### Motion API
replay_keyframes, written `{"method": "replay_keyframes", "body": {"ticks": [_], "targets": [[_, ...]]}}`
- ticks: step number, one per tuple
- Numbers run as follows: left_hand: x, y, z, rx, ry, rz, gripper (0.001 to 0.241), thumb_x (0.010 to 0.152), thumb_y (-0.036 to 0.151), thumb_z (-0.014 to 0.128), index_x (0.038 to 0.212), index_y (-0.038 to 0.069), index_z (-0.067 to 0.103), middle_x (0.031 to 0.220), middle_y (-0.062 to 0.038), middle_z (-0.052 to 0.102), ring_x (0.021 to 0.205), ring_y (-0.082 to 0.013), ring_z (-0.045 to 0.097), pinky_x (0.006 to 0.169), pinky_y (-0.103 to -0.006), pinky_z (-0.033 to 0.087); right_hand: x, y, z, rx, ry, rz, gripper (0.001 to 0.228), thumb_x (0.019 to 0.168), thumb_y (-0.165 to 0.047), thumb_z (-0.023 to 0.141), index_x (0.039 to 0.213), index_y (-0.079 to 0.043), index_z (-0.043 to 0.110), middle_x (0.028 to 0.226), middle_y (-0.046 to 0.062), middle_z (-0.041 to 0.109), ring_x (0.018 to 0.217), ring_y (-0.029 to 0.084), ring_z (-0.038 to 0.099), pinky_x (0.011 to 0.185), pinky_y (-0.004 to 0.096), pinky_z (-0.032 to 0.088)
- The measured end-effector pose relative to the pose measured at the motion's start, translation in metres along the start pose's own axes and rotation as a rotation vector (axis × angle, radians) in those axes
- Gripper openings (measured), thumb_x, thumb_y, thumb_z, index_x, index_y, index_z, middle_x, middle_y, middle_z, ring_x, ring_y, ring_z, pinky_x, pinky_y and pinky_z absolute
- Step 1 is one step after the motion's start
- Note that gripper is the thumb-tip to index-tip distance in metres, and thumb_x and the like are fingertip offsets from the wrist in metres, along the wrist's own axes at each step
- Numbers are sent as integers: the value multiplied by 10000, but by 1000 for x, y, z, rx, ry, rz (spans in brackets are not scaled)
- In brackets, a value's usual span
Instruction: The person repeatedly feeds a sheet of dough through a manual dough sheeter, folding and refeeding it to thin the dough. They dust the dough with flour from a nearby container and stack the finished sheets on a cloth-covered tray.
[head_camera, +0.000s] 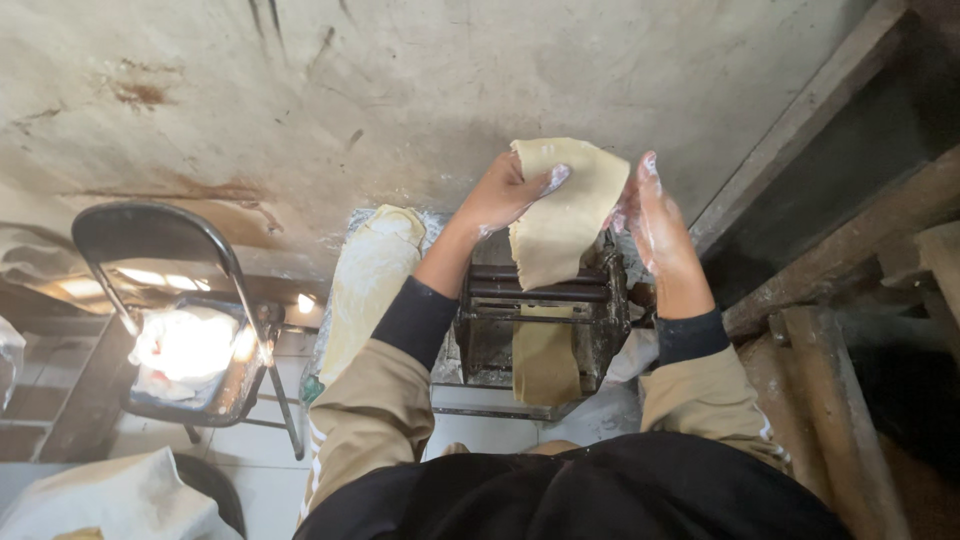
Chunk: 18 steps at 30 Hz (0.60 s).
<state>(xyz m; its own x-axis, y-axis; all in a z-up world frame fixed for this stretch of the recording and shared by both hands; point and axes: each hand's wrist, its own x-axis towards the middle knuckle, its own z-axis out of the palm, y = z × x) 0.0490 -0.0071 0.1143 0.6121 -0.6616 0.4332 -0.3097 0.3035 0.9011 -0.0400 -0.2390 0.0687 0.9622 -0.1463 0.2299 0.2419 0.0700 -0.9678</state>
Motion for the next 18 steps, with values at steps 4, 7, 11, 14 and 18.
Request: {"method": "replay_keyframes", "body": {"ticks": [4,7,11,14,18], "targets": [[-3,-2,-1,-4,64,-136,282,1039,211,650,1200,-9,724,972,-27,735,795,-77,610,667,-283,494,-9,-4,3,-146,93,-65,857,1107,-714,351,892,62,645,808,122,663,766,178,615,731,303,471],[-1,-3,-2,-163,7,-68,285,1039,215,645,1210,-5,705,1031,-6,760,884,-57,670,770,-266,563,-19,-15,14,-134,94,-61,793,1073,-669,360,1003,46,694,873,110,699,812,166,624,757,309,480],[-1,-8,-4,-141,-12,-73,280,1055,213,644,1205,-12,716,1023,-3,758,879,-54,657,769,-262,555,-27,-34,30,270,99,78,599,1000,-527,426,1132,5,666,1048,91,726,949,151,672,902,324,518],[2,-11,-13,-116,-38,-97,277,1075,234,638,1147,-16,736,991,-10,753,865,-50,653,771,-248,560,-13,-41,33,480,22,-32,442,1045,-403,541,1151,7,669,1061,72,714,956,137,658,939,335,536],[9,-21,-25,137,130,-343,368,1079,244,710,953,-98,755,798,-61,639,667,-94,502,553,-297,422,21,-26,24,312,101,24,151,1032,-127,702,1108,-3,661,979,19,686,873,115,623,814,300,490]]}}
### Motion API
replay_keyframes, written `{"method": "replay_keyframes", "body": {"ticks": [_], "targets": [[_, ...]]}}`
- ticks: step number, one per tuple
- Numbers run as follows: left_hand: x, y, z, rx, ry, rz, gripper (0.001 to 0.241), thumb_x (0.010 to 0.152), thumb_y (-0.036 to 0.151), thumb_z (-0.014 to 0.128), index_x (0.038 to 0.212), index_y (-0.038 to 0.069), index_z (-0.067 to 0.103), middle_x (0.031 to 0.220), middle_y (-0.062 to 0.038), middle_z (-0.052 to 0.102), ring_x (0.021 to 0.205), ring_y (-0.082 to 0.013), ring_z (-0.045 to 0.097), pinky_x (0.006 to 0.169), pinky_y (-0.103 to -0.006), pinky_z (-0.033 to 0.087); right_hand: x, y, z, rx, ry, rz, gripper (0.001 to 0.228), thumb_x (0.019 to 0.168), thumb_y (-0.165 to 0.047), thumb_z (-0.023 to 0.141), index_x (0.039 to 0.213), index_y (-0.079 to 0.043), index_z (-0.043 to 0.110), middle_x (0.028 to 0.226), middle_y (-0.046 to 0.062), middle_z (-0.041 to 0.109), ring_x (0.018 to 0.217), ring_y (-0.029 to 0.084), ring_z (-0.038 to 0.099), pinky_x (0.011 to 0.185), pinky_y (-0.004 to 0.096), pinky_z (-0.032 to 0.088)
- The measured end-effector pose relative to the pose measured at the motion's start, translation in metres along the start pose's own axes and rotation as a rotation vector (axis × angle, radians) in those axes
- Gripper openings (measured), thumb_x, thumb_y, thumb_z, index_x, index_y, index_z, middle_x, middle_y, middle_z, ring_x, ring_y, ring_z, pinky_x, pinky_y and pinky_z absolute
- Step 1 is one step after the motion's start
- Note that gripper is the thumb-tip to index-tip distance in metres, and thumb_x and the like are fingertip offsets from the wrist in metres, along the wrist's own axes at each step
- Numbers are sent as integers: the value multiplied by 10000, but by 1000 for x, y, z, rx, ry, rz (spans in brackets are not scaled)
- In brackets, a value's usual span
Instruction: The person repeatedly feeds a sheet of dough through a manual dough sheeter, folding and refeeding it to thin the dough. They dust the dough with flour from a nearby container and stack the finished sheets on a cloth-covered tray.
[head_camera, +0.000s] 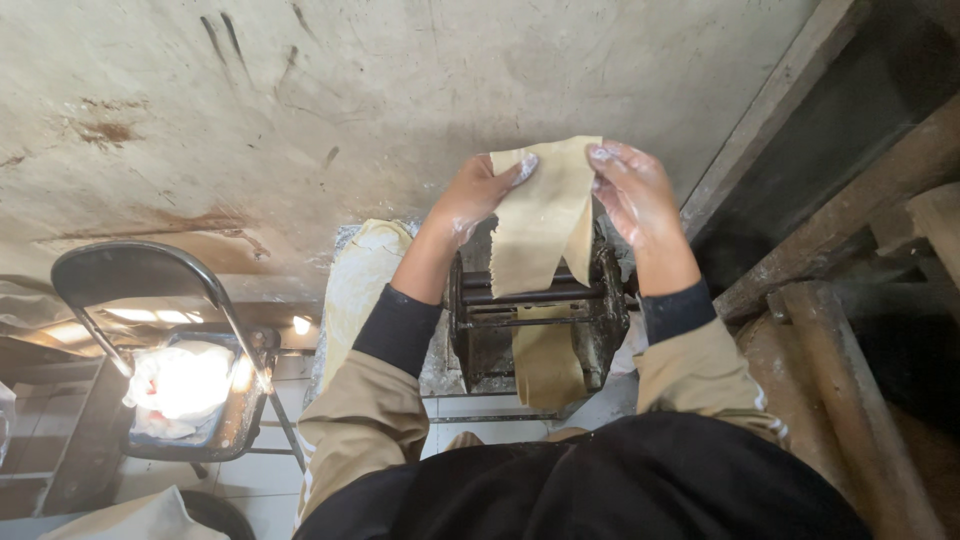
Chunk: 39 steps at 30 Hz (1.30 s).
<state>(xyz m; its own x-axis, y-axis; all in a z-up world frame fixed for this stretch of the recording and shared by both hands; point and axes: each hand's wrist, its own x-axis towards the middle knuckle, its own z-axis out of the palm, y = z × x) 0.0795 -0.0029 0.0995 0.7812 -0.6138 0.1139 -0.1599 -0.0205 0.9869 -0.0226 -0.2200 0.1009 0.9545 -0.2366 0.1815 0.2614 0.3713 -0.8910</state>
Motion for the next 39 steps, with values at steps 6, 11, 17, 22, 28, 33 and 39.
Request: {"method": "replay_keyframes", "body": {"ticks": [6,11,17,22,28,33,39], "targets": [[13,-8,2,-386,288,192,200,879,128,815,985,-35,767,830,-40,739,671,-66,626,582,-254,486,36,25,-7,-176,-15,-112,113,1067,-117,633,1111,-16,658,951,17,657,831,89,590,765,261,496],[20,3,13,339,602,271,274,838,178,870,997,2,732,707,-66,676,589,-132,592,573,-308,480,49,18,0,-301,-20,-227,268,1003,-2,656,1216,-4,494,1083,78,689,992,117,674,887,275,566],[22,21,9,347,602,385,505,758,65,839,1226,31,652,692,-96,613,627,-223,600,606,-334,516,49,5,10,-370,4,-245,466,921,83,699,1297,9,435,1063,98,669,963,134,682,849,279,579],[25,24,1,575,518,466,373,760,89,851,1121,91,757,744,-110,648,649,-260,644,657,-378,517,48,-5,11,-628,-79,-269,422,868,79,739,1274,26,636,1036,44,717,927,94,665,830,266,551],[24,14,4,796,639,659,178,835,149,792,1004,103,764,952,-152,709,850,-352,682,728,-446,528,37,-9,19,-1229,61,-578,252,907,-26,779,1157,-57,783,942,153,688,839,280,639,776,403,508],[0,-10,12,722,540,777,125,988,111,695,1111,108,681,1334,-225,654,1063,-363,695,829,-378,602,-5,-2,23,-1334,97,-895,172,851,-17,741,985,-112,794,891,193,653,891,387,622,801,443,491],[-31,-42,16,655,125,650,359,874,170,758,1227,110,721,980,-145,715,845,-364,695,739,-442,569,-41,17,15,-1134,-23,-482,262,873,24,699,1098,-80,786,896,179,691,807,318,662,754,378,524]]}}
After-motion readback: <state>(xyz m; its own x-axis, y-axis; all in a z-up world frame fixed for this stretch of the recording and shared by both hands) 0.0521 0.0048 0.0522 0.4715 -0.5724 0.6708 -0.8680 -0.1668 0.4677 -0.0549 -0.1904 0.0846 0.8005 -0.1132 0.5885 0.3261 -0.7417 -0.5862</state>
